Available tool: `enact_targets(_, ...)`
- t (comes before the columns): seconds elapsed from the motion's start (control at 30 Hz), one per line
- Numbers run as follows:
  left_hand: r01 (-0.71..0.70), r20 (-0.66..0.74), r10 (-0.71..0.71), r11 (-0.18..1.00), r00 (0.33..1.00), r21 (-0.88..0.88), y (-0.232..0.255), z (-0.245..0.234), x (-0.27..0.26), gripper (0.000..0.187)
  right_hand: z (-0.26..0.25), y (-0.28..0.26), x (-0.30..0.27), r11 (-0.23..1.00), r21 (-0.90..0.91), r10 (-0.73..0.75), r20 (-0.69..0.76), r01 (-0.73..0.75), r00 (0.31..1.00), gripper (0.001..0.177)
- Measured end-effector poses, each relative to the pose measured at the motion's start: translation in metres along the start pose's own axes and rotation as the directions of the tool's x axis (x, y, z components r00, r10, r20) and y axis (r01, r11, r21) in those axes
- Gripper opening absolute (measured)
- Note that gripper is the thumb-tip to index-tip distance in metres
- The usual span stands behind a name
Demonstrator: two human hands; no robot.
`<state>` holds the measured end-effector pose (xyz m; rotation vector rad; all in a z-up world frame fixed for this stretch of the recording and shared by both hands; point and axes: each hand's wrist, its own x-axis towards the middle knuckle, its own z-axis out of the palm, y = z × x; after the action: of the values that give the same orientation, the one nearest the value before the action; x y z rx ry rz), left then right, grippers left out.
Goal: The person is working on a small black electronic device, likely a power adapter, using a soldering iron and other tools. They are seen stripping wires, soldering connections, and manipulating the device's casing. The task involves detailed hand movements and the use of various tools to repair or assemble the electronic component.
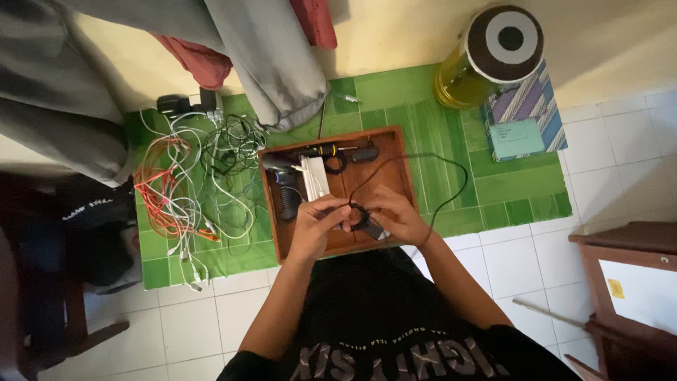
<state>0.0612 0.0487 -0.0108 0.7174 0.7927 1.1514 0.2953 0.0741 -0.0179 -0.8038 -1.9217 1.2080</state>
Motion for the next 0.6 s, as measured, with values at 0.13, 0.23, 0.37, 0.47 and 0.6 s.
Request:
enact_targets(0.13, -0.043, -0.061, 0.038, 0.997, 0.997, -0.070, 0.003, -0.007, 0.005, 0.010, 0.002, 0.034, -0.008, 0.980, -0.108, 0.140, -0.238, -0.169, 0.961, 0.011)
enact_targets(0.23, -0.078, -0.152, 0.064, 0.993, 0.986, -0.092, 0.014, -0.021, 0.004, 0.010, 0.006, 0.054, -0.011, 0.886, -0.128, 0.367, -0.393, -0.445, 0.843, 0.018)
enact_targets(0.37, -0.158, -0.197, 0.130, 0.979, 0.972, -0.130, 0.030, -0.041, -0.003, 0.011, 0.009, 0.077, -0.023, 0.765, -0.395, 0.363, -0.390, -0.509, 0.847, 0.022)
enact_targets(0.47, -0.207, -0.216, 0.178, 0.971, 0.960, -0.122, 0.035, -0.057, -0.009, 0.012, 0.015, 0.089, -0.029, 0.634, -0.526, 0.434, -0.364, -0.566, 0.824, 0.028)
enact_targets(0.6, -0.231, -0.258, 0.201, 0.968, 0.945, -0.093, 0.038, -0.064, -0.019, 0.012, 0.026, 0.100, -0.027, 0.544, -0.608, 0.538, -0.276, -0.578, 0.797, 0.028)
